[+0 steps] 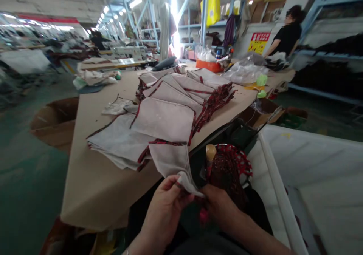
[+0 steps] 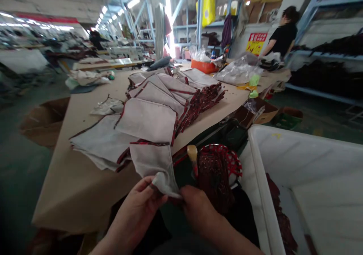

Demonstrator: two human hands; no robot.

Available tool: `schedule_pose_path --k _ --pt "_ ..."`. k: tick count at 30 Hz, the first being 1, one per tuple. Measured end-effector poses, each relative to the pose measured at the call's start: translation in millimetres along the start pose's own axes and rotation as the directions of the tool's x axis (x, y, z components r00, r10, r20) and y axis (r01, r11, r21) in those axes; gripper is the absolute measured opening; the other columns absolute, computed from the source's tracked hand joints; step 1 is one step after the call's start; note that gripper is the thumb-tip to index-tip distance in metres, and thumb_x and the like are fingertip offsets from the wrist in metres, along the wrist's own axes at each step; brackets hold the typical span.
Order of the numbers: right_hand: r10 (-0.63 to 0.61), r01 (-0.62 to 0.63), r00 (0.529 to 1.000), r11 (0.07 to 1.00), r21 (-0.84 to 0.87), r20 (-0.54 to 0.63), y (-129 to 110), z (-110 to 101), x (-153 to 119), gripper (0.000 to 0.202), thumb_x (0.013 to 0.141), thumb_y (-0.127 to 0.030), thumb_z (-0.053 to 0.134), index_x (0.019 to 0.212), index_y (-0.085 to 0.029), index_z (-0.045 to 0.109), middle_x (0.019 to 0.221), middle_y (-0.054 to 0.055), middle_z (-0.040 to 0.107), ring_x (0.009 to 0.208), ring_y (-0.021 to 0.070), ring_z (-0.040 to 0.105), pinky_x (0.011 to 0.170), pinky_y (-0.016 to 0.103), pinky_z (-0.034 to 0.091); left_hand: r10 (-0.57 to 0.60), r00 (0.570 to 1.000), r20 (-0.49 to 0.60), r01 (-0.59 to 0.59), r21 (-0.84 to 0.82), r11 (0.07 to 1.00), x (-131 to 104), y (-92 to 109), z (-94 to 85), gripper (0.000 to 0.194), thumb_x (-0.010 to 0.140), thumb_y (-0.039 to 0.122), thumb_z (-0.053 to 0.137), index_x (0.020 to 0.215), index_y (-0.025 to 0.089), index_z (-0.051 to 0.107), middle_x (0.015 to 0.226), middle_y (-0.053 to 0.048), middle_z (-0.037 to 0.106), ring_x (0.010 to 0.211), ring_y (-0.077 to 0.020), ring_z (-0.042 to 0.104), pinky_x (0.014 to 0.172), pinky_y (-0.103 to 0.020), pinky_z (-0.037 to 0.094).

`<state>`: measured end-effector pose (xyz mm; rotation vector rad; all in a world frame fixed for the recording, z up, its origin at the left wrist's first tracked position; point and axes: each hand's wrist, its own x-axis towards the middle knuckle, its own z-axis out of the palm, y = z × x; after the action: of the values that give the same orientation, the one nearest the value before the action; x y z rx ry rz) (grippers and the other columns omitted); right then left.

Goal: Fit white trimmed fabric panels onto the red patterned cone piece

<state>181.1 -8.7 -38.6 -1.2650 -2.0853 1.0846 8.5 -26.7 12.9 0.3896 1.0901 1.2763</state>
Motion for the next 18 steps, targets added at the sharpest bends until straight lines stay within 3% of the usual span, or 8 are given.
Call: schedule_pose_path --k 1,3,4,6,10,13,16,18 --pt "0.096 -0.088 0.995 0.962 0.259 -0.020 2.7 -1.6 -2.5 0.015 0.082 -0.020 0.051 0.073 -0.016 0.063 0.071 0.001 0.060 0.068 0.0157 0.057 0.066 0.026 0.047 -0.021 0.999 0.035 0.020 0.033 0.999 5.8 -7.9 3.3 0.033 0.057 0.035 0.085 0.077 0.017 0.066 0.069 0.001 0.065 0.058 -0.0105 0.059 0.052 -0.021 0.053" --pt "0.266 -0.214 0.964 0.715 0.666 0.024 4.7 -10.0 -2.9 0.025 0.084 -0.032 0.049 0.070 -0.019 0.064 0.066 0.000 0.060 0.066 0.0149 0.059 0.066 0.025 0.050 -0.073 0.993 0.091 0.056 0.183 0.982 13.4 -22.2 7.3 0.028 0.062 0.035 0.081 0.068 0.014 0.064 0.057 0.002 0.059 0.048 -0.0074 0.051 0.043 -0.017 0.044" --pt "0.318 -0.249 0.946 0.585 0.772 0.063 4.8 -15.1 -2.0 0.028 0.085 -0.038 0.048 0.070 -0.021 0.065 0.066 0.000 0.061 0.066 0.0155 0.061 0.067 0.025 0.052 -0.127 0.983 0.129 0.088 0.269 0.959 15.2 -27.2 9.1 0.029 0.064 0.037 0.079 0.064 0.013 0.062 0.052 0.002 0.056 0.043 -0.0062 0.047 0.039 -0.015 0.039" --pt "0.379 -0.284 0.919 0.454 0.845 0.105 3.3 -24.5 -0.9 0.033 0.085 -0.045 0.044 0.070 -0.024 0.065 0.067 0.001 0.065 0.068 0.0176 0.064 0.070 0.030 0.055 -0.262 0.937 0.229 0.170 0.358 0.918 17.1 -29.4 14.7 0.035 0.067 0.042 0.076 0.057 0.014 0.057 0.046 0.003 0.050 0.038 -0.0054 0.042 0.035 -0.016 0.034" --pt "0.357 -0.410 0.882 0.256 0.875 0.309 -13.2 -45.2 -5.9 0.033 0.071 -0.052 0.060 0.066 -0.020 0.065 0.061 0.004 0.066 0.063 0.0199 0.066 0.067 0.034 0.055 -0.379 0.841 0.386 0.312 0.226 0.923 27.5 -4.8 37.5 0.032 0.066 0.040 0.077 0.061 0.017 0.056 0.048 0.004 0.050 0.036 -0.0075 0.044 0.034 -0.019 0.035" --pt "0.219 -0.309 0.936 0.144 0.940 0.275 -35.4 -76.1 2.2 0.031 0.065 -0.051 0.069 0.067 -0.020 0.068 0.063 0.003 0.067 0.068 0.0197 0.067 0.072 0.033 0.055 -0.389 0.812 0.435 0.366 0.140 0.920 46.2 19.5 58.1 0.021 0.064 0.025 0.077 0.065 0.016 0.059 0.053 0.002 0.056 0.042 -0.0082 0.050 0.040 -0.019 0.040" --pt "0.195 -0.134 0.974 0.093 0.987 0.114 -42.4 -109.8 38.0 0.047 0.085 -0.061 0.043 0.089 -0.022 0.070 0.085 0.003 0.072 0.090 0.0208 0.068 0.085 0.040 0.054 -0.326 0.861 0.391 0.341 0.033 0.939 73.0 30.5 73.7 0.012 0.068 0.021 0.070 0.070 0.015 0.060 0.057 0.001 0.059 0.045 -0.0088 0.051 0.042 -0.018 0.039" --pt "0.243 -0.147 0.962 0.076 0.986 0.125 -28.0 -120.2 70.0 0.046 0.094 -0.050 0.033 0.096 -0.020 0.068 0.091 0.004 0.072 0.094 0.0194 0.068 0.089 0.040 0.053 -0.288 0.920 0.267 0.303 -0.017 0.953 93.1 24.8 78.4 0.010 0.071 0.021 0.065 0.069 0.016 0.057 0.053 0.003 0.054 0.042 -0.0073 0.046 0.037 -0.016 0.031"
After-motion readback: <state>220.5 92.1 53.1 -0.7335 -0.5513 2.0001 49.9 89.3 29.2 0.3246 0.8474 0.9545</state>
